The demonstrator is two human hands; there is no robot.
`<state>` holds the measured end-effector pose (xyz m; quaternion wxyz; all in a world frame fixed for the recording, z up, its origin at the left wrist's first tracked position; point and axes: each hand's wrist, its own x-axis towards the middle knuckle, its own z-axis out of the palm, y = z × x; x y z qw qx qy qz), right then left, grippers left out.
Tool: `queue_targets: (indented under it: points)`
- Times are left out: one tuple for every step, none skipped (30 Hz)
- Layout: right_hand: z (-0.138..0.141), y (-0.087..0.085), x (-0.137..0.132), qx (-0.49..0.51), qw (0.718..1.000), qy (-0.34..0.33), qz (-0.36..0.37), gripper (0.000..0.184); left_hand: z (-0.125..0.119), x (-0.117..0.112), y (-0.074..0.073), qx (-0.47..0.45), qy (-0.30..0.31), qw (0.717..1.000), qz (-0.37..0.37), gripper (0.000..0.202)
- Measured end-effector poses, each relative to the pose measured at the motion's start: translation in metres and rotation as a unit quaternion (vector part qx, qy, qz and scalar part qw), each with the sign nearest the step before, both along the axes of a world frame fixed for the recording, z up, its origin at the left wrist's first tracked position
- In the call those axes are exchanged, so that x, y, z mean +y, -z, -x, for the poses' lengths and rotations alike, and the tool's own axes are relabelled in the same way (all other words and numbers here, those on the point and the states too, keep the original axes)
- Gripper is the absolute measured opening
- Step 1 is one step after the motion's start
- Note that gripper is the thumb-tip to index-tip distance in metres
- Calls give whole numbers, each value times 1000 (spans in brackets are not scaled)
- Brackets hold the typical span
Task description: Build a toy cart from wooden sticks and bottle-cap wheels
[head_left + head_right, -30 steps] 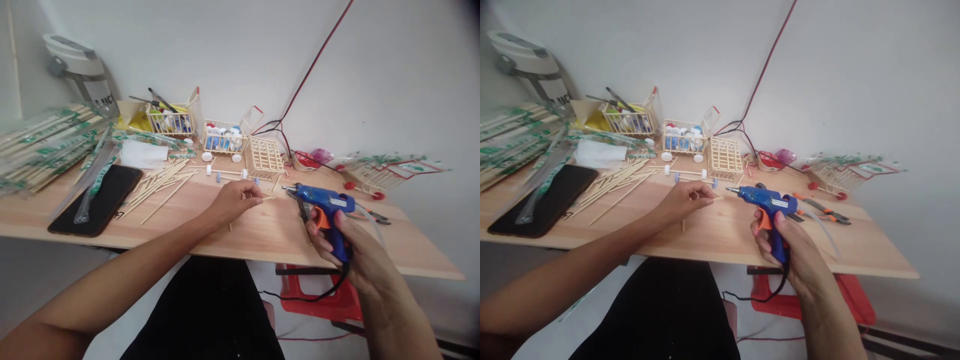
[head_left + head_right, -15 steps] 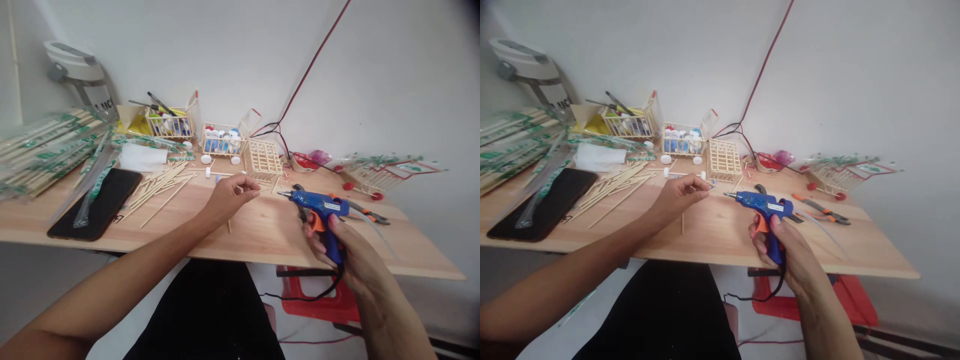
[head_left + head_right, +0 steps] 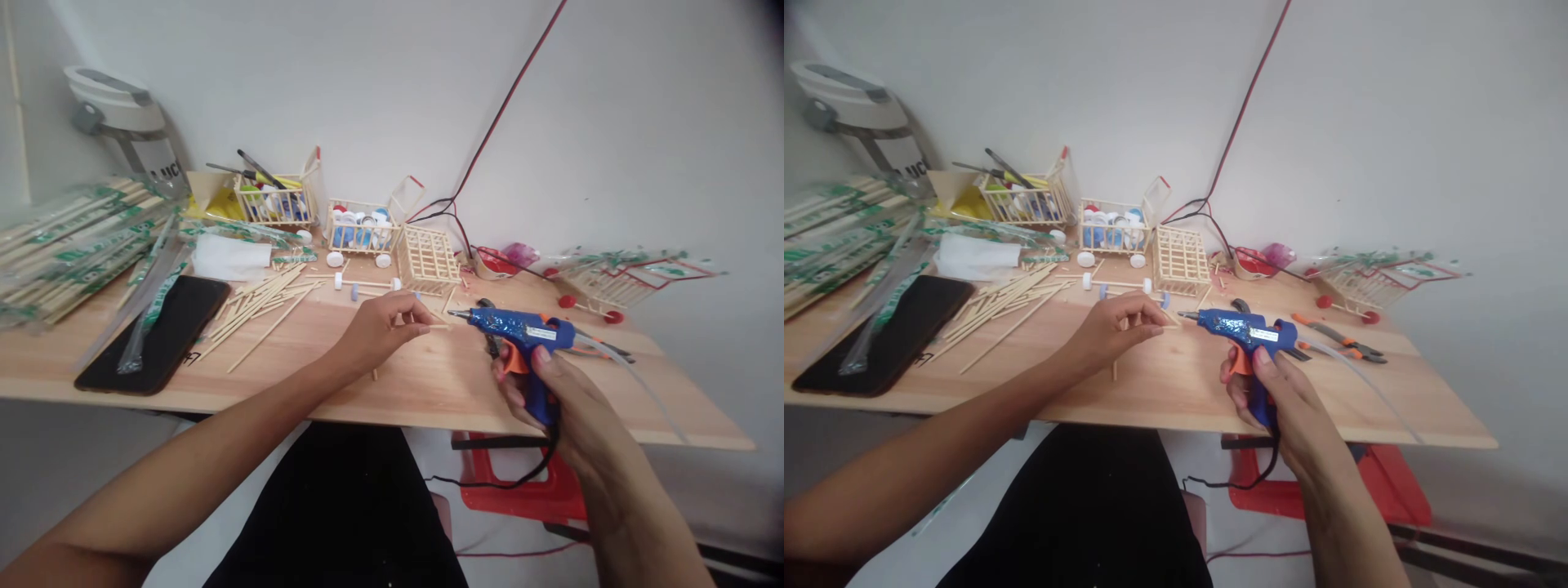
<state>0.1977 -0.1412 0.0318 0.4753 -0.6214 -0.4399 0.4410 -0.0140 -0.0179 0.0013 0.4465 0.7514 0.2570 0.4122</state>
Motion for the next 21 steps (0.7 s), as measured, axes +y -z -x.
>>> queue_targets:
  points:
    - [0, 0, 0, -9, 1000, 3, -8, 37, 0, -1, -1, -6, 13, 1000, 0, 7]
    - [0, 0, 0, -22, 1000, 5, -14, 37, 0, -2, -2, -15, 22, 1000, 1, 7]
    - [-1, 1, 0, -39, 999, 7, -18, 36, 0, -2, -3, -30, 25, 999, 4, 7]
    - [-3, 1, 0, -61, 998, 10, -21, 36, 0, -2, -3, -51, 20, 998, 8, 6]
    - [-5, 2, -1, -85, 996, 14, -21, 37, 1, -1, -4, -76, 10, 997, 14, 6]
    - [-7, 3, -1, -108, 994, 19, -19, 37, 1, 0, -4, -104, -4, 994, 22, 6]
    - [-11, 4, -1, -123, 992, 24, -16, 38, 2, 2, -3, -131, -21, 991, 31, 7]
    - [-15, 5, 0, -125, 992, 27, -12, 39, 3, 4, -3, -155, -41, 986, 42, 8]
    - [-20, 5, 0, -114, 993, 33, -8, 39, 4, 6, -2, -175, -62, 981, 52, 9]
    - [-25, 5, 1, -92, 995, 42, -2, 38, 5, 9, -1, -190, -81, 976, 62, 10]
    - [-31, 4, 3, -64, 996, 56, 2, 37, 6, 11, 0, -203, -100, 972, 66, 11]
    - [-38, 1, 4, -35, 996, 78, 6, 35, 6, 14, 1, -211, -115, 968, 67, 12]
    - [-46, -2, 6, -12, 995, 101, 9, 34, 7, 15, 2, -216, -125, 966, 68, 12]
    - [-54, -5, 8, 10, 993, 117, 12, 32, 7, 17, 2, -218, -132, 965, 71, 13]
    - [-62, -9, 10, 26, 990, 141, 11, 31, 7, 18, 3, -219, -133, 964, 73, 13]
    - [-72, -12, 12, 39, 984, 172, 13, 31, 7, 18, 3, -219, -132, 964, 77, 13]
    - [-81, -15, 14, 54, 981, 185, 25, 29, 7, 18, 3, -219, -128, 964, 80, 13]
    - [-91, -17, 16, 62, 978, 199, 27, 29, 7, 17, 2, -219, -125, 964, 83, 13]
    - [-100, -17, 18, 62, 976, 205, 28, 31, 6, 17, 2, -217, -122, 965, 85, 13]
    - [-109, -17, 20, 51, 978, 201, 24, 31, 6, 16, 2, -215, -120, 965, 87, 13]
    - [-118, -16, 22, 18, 980, 195, 13, 33, 6, 16, 2, -211, -119, 966, 87, 13]
